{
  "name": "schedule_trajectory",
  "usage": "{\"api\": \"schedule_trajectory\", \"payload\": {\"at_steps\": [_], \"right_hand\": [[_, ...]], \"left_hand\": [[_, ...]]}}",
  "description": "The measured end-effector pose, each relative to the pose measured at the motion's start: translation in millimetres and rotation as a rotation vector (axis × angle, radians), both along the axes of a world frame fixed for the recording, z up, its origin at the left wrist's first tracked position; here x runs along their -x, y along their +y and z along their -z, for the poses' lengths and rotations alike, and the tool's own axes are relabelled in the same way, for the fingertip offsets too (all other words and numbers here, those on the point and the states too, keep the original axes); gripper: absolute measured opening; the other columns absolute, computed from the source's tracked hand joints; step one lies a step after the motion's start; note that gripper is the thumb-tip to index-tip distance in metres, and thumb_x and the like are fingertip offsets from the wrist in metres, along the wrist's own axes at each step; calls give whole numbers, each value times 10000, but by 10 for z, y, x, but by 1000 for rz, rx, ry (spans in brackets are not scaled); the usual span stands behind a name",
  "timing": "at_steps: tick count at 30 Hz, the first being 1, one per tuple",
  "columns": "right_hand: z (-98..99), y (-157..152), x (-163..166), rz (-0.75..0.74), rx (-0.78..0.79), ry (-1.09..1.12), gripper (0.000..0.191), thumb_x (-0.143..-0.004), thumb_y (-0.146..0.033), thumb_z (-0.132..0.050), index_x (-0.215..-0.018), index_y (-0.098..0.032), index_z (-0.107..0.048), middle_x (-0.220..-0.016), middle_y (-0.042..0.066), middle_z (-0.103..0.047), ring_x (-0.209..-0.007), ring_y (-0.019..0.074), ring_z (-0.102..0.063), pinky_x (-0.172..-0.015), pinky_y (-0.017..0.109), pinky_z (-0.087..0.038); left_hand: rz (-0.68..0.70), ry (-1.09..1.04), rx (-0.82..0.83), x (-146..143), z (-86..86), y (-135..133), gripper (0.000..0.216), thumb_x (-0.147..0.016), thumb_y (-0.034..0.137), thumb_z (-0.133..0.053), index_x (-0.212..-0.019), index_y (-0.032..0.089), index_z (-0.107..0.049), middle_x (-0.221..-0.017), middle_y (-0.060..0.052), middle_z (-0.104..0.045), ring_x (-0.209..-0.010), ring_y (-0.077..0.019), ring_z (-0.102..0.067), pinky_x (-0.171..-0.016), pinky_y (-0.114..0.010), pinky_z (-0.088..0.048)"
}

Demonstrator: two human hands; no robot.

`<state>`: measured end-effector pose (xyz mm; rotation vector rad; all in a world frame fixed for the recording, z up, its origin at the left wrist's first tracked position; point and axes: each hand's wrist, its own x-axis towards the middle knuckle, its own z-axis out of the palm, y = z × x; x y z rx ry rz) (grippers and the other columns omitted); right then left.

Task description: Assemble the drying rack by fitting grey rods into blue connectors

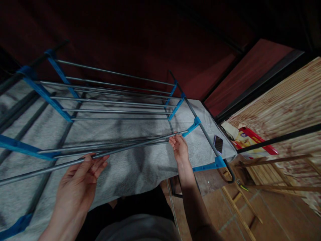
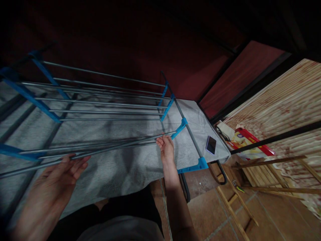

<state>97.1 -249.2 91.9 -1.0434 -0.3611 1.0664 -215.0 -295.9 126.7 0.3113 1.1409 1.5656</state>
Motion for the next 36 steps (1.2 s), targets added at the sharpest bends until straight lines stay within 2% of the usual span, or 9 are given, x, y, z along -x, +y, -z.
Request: {"api": "schedule_trajectory", "payload": {"at_steps": [8, 15, 21, 23, 25, 27, 29, 32, 36], "right_hand": [[20, -3, -16, -13, -16, 30, 150, -804, -246, -797, -825, -228, -649, -737, -37, -709, -689, 110, -712, -684, 212, -589], [24, 1, -34, -23, 0, 1, 175, -791, -281, -815, -856, -229, -662, -764, -24, -722, -708, 125, -718, -689, 232, -591], [80, -70, -117, -75, 45, -95, 258, -711, -369, -853, -841, -224, -684, -786, 4, -749, -743, 158, -728, -700, 277, -600], [125, -94, -103, -145, 98, -203, 296, -711, -434, -847, -849, -213, -707, -874, 61, -783, -753, 189, -733, -686, 318, -601], [139, -149, -32, -203, 136, -351, 339, -727, -498, -830, -866, -204, -733, -864, 82, -782, -726, 207, -723, -678, 345, -592], [106, -235, 90, -215, 84, -556, 356, -799, -552, -764, -898, -211, -741, -871, 80, -778, -742, 218, -715, -720, 372, -589], [34, -313, 239, -166, -50, -840, 332, -886, -546, -680, -960, -227, -738, -939, 80, -777, -839, 237, -717, -820, 416, -583], [-90, -324, 468, -116, -314, -1276, 277, -978, -428, -590, -1148, -246, -712, -1155, 110, -750, -1106, 276, -685, -1011, 498, -523], [-169, -128, 724, -230, -543, -1601, 368, -1036, -311, -504, -1388, -259, -598, -1353, 119, -680, -1306, 279, -592, -1142, 538, -425]], "left_hand": [[-22, 26, -2, -55, -96, 14, 238, -757, 188, -844, -623, 186, -647, -833, 41, -752, -829, -196, -753, -790, -316, -624], [-35, 17, -12, -54, -48, 55, 240, -723, 211, -881, -686, 178, -646, -809, 38, -750, -824, -205, -764, -808, -333, -612], [-5, 28, -28, -62, 21, 68, 404, -657, 421, -949, -805, 180, -660, -776, -2, -748, -809, -197, -769, -751, -290, -578], [12, 46, -59, -46, 31, 85, 449, -654, 475, -945, -832, 181, -654, -783, -11, -743, -826, -203, -772, -761, -295, -569], [26, 81, -81, -30, 25, 104, 453, -688, 512, -918, -849, 184, -651, -784, -14, -732, -849, -210, -775, -769, -297, -560], [39, 114, -100, -21, 9, 123, 446, -719, 539, -890, -850, 189, -646, -783, -14, -718, -857, -213, -775, -764, -298, -552], [48, 130, -114, -19, -8, 144, 448, -728, 555, -877, -841, 191, -641, -783, -12, -707, -843, -210, -773, -749, -296, -542], [56, 138, -117, -18, -26, 185, 452, -733, 565, -869, -825, 190, -635, -783, -20, -708, -813, -200, -763, -722, -294, -526], [53, 164, -113, -12, -38, 245, 447, -749, 563, -856, -809, 187, -621, -789, -44, -732, -759, -181, -739, -690, -291, -503]]}}
